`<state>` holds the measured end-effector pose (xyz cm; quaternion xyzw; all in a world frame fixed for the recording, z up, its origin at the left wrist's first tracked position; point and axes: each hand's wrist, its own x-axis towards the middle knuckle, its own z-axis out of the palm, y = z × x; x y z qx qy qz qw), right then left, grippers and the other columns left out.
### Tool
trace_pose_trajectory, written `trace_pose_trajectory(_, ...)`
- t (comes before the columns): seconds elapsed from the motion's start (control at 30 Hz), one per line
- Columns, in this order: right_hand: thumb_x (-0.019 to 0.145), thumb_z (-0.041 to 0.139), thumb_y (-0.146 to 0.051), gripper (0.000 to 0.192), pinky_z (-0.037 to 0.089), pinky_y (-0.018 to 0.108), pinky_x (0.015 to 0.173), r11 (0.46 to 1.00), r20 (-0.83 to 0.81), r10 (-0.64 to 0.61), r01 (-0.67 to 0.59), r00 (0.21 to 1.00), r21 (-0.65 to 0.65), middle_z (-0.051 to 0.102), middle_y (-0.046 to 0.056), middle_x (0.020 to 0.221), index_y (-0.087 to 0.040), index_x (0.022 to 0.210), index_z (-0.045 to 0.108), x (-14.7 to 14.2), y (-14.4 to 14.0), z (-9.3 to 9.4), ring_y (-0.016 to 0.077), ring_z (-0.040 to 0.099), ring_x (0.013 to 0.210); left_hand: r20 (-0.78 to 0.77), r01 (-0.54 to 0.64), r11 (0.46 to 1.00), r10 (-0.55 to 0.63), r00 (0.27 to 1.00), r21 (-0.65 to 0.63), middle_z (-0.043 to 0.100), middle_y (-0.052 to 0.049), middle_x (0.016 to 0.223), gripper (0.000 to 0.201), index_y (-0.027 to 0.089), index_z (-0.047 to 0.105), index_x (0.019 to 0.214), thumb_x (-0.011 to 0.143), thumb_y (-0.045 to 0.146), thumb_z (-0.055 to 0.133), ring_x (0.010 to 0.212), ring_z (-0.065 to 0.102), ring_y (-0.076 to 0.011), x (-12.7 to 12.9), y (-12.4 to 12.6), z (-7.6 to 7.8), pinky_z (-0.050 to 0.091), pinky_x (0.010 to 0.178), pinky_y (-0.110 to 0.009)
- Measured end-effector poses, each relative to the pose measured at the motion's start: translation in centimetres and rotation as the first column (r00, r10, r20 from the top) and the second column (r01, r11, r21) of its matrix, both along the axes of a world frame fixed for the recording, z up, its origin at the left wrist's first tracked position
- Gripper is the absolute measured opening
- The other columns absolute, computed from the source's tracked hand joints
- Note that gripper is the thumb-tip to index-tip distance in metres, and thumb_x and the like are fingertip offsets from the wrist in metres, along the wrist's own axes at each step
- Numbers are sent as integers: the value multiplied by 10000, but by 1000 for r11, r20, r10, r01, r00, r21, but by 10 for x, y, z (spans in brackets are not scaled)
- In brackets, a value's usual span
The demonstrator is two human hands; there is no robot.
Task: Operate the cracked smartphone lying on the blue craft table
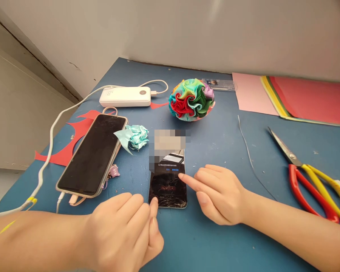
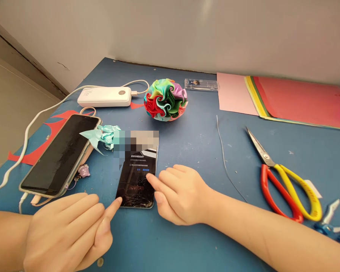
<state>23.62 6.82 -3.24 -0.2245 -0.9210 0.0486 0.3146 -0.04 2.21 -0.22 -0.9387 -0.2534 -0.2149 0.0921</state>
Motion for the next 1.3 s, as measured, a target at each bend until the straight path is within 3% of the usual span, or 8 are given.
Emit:
trace_pose_trajectory(0.07, 849, 393, -166, 309, 340, 284, 496, 996, 22, -83, 84, 996, -20, 516, 54, 665, -30, 1073, 556, -1, 2, 0, 144, 396, 562, 30, 22, 1000, -22, 999, 2, 476, -31, 450, 234, 140, 538, 434, 633, 36, 600, 438, 437, -174, 0, -2, 0, 294, 387, -338)
trace_pose_trajectory(0.13, 856, 423, -181, 314, 373, 287, 527, 989, 44, -141, 143, 989, -46, 546, 74, 736, -44, 1115, 534, -2, 3, 0, 147, 426, 604, 41, 18, 1000, -17, 999, -8, 508, -39, 494, 83, 75, 652, 613, 639, 43, 580, 467, 447, -178, 0, -6, 1, 302, 396, -338)
trace_pose_trajectory(0.23, 865, 416, -209, 338, 402, 290, 551, 984, 63, -157, 162, 986, -77, 555, 78, 792, -72, 1162, 502, -3, 4, 0, 153, 447, 642, 20, -47, 998, 48, 999, -39, 522, -34, 535, 214, 22, 674, 832, 668, 68, 545, 498, 447, -180, 0, -8, 3, 311, 411, -339)
trace_pose_trajectory(0.37, 857, 405, -183, 345, 418, 303, 565, 980, 63, -164, 170, 984, -105, 545, 87, 824, -71, 1173, 489, -4, 5, 1, 162, 456, 671, 62, -58, 997, 54, 997, 57, 523, -42, 518, 135, 5, 665, 788, 694, 55, 584, 481, 441, -172, 1, 6, 6, 293, 401, -320)
trace_pose_trajectory(0.5, 844, 393, -133, 349, 413, 287, 547, 974, 63, -179, 186, 982, -126, 529, 65, 801, -89, 1178, 488, -4, 4, 0, 148, 451, 641, 46, -196, 976, 192, 980, 98, 420, 13, 482, 110, 32, 668, 826, 755, 45, 585, 441, 346, -139, 4, 24, 7, 255, 387, -307)
trace_pose_trajectory(0.6, 835, 398, -121, 353, 406, 282, 533, 974, 60, -173, 180, 983, -138, 522, 53, 772, -87, 1173, 494, -3, 4, -1, 144, 448, 617, 14, -224, 969, 224, 974, 100, 420, 21, 487, 155, 44, 667, 902, 780, 51, 572, 445, 341, -141, 4, 31, 5, 258, 396, -306)
trace_pose_trajectory(1.3, 820, 437, -98, 387, 400, 292, 547, 968, 73, -147, 158, 987, -196, 538, 64, 769, -80, 1204, 476, 0, 2, -4, 148, 448, 635, -43, -208, 976, 211, 977, 58, 413, 21, 491, 224, 13, 638, 1007, 809, 75, 553, 440, 369, -148, 4, 39, -1, 258, 397, -317)
